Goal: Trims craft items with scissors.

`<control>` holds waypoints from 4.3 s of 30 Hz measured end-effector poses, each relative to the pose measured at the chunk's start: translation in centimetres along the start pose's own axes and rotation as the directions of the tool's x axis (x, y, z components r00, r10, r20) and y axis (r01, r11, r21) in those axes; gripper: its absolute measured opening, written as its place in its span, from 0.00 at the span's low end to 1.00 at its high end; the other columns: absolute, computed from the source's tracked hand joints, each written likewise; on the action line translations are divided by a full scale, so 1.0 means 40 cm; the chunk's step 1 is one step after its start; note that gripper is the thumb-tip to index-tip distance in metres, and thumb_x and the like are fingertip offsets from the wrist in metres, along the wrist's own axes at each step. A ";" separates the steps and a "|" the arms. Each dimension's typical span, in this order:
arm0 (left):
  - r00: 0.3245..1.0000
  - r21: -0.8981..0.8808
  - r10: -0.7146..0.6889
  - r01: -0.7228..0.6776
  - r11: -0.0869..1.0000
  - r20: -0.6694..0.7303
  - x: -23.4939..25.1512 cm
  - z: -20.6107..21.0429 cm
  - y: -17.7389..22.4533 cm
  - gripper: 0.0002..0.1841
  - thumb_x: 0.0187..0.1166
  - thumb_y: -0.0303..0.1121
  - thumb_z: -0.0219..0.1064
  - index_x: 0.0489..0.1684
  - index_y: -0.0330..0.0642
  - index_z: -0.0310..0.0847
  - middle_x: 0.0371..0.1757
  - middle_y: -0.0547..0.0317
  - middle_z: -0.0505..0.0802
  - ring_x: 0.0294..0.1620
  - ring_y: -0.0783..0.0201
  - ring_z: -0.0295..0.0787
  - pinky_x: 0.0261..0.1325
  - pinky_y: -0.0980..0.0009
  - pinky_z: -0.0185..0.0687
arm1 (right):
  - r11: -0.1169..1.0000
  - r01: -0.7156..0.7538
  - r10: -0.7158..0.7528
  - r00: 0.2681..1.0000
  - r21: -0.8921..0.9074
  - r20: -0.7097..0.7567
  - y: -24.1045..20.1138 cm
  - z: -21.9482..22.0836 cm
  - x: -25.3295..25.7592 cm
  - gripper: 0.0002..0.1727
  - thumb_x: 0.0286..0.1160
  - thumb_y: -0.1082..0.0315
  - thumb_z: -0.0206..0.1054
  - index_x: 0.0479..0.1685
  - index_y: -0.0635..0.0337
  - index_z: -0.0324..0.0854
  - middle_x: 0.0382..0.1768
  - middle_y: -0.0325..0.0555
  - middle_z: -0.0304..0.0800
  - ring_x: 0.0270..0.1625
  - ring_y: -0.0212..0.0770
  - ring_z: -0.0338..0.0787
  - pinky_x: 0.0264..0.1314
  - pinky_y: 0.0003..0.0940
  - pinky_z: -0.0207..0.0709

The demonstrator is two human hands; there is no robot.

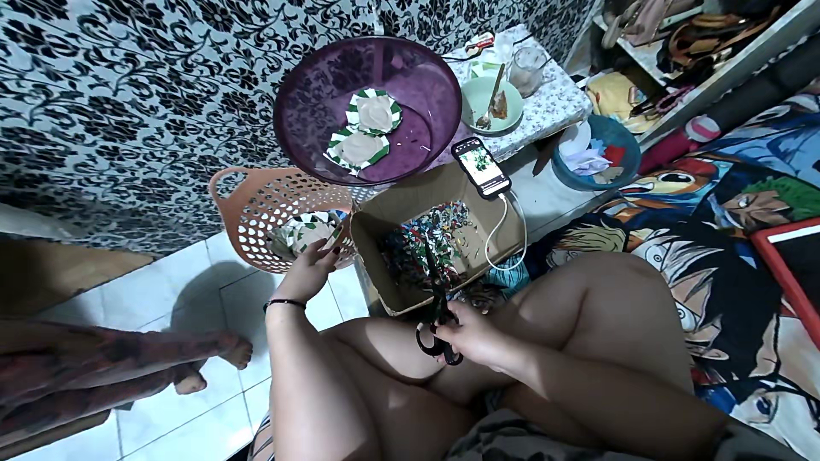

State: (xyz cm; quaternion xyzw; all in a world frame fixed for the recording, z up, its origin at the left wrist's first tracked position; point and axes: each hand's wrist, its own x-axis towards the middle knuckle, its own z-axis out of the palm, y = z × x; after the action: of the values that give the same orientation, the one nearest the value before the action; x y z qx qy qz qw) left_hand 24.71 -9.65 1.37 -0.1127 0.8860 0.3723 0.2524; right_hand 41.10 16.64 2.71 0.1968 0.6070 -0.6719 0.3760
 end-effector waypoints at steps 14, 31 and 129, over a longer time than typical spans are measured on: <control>1.000 0.000 -0.001 0.001 1.000 0.000 -0.005 0.001 0.005 0.30 0.94 0.40 0.52 0.91 0.36 0.52 0.78 0.33 0.78 0.70 0.38 0.83 0.70 0.42 0.76 | 1.000 -0.008 0.008 1.000 -0.021 0.005 -0.003 -0.001 -0.004 0.23 0.85 0.74 0.60 0.76 0.68 0.63 0.56 0.55 0.80 0.40 0.39 0.92 0.43 0.34 0.89; 1.000 -0.002 0.002 -0.002 1.000 -0.002 0.000 0.004 0.001 0.29 0.94 0.40 0.52 0.90 0.37 0.54 0.78 0.34 0.79 0.70 0.38 0.83 0.70 0.41 0.76 | 0.999 -0.030 0.030 0.999 0.015 -0.013 -0.002 0.000 -0.006 0.26 0.84 0.71 0.62 0.79 0.66 0.61 0.59 0.56 0.80 0.41 0.41 0.92 0.43 0.36 0.89; 1.000 0.015 0.009 -0.009 1.000 0.008 -0.003 0.008 0.009 0.29 0.94 0.39 0.53 0.90 0.36 0.53 0.79 0.34 0.79 0.71 0.38 0.83 0.70 0.42 0.76 | 0.999 -0.037 0.037 0.999 0.006 -0.002 -0.001 0.002 -0.009 0.25 0.85 0.69 0.62 0.78 0.66 0.63 0.57 0.55 0.80 0.40 0.40 0.91 0.42 0.35 0.88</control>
State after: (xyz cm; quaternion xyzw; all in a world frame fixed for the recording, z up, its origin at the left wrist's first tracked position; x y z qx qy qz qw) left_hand 24.78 -9.17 1.48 -0.1053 0.8883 0.3673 0.2549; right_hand 41.32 16.68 3.03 0.2096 0.6016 -0.6665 0.3872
